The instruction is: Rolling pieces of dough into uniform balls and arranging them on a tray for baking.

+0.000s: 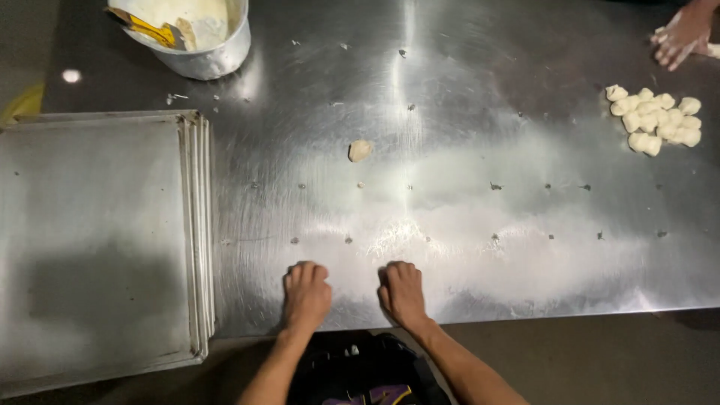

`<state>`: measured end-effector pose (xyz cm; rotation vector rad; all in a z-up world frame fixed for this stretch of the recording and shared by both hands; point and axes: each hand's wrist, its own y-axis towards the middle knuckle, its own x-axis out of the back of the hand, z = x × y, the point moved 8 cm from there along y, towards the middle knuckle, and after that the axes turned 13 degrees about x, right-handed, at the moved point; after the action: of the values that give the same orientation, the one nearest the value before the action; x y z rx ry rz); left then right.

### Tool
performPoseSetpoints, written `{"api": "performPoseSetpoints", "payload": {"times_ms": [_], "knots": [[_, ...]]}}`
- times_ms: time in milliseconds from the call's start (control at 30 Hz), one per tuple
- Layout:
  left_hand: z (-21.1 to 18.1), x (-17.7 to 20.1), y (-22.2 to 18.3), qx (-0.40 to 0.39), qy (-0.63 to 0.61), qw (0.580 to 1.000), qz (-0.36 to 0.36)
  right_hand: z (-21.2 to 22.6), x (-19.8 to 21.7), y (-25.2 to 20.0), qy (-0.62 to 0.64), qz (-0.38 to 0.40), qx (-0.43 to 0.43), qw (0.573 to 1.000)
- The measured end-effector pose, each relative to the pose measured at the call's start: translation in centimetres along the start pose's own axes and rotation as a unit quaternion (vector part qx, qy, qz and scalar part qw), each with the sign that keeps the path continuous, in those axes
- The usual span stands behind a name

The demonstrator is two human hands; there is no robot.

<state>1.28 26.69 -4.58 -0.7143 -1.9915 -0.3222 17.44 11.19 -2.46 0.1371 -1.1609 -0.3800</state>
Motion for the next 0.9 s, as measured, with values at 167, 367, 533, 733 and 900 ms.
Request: {"api": "performPoseSetpoints", "payload": {"times_ms": [167,367,533,733,900], "knots": [[5.0,1.8,2.4,-0.029,0.078,0.997,0.0,-7.0,1.4,-1.8,-0.014,0.053,0.05,0.997],[5.4,4.3,12.5,0.044,0.049,0.99,-0.125,-11.9,1.8,8.5,-0.057,0.007,-0.055,0.997],[1.5,0.2,15.9,0.084,-0.038,0.986,-0.137,-6.9,-0.2,13.3,0.046,-0.101,-0.099,0.989],[-6.6,1.4,7.1,0.019,-0.089,0.991,-0.102,0.8,0.2,9.2,0.098,-0.04,-0.026,0.994],[-3.6,1.5,-0.3,-0.041,-0.032,0.998,-0.043,-0.2,2.1,3.4,0.064,0.016,0.08,0.995]]}}
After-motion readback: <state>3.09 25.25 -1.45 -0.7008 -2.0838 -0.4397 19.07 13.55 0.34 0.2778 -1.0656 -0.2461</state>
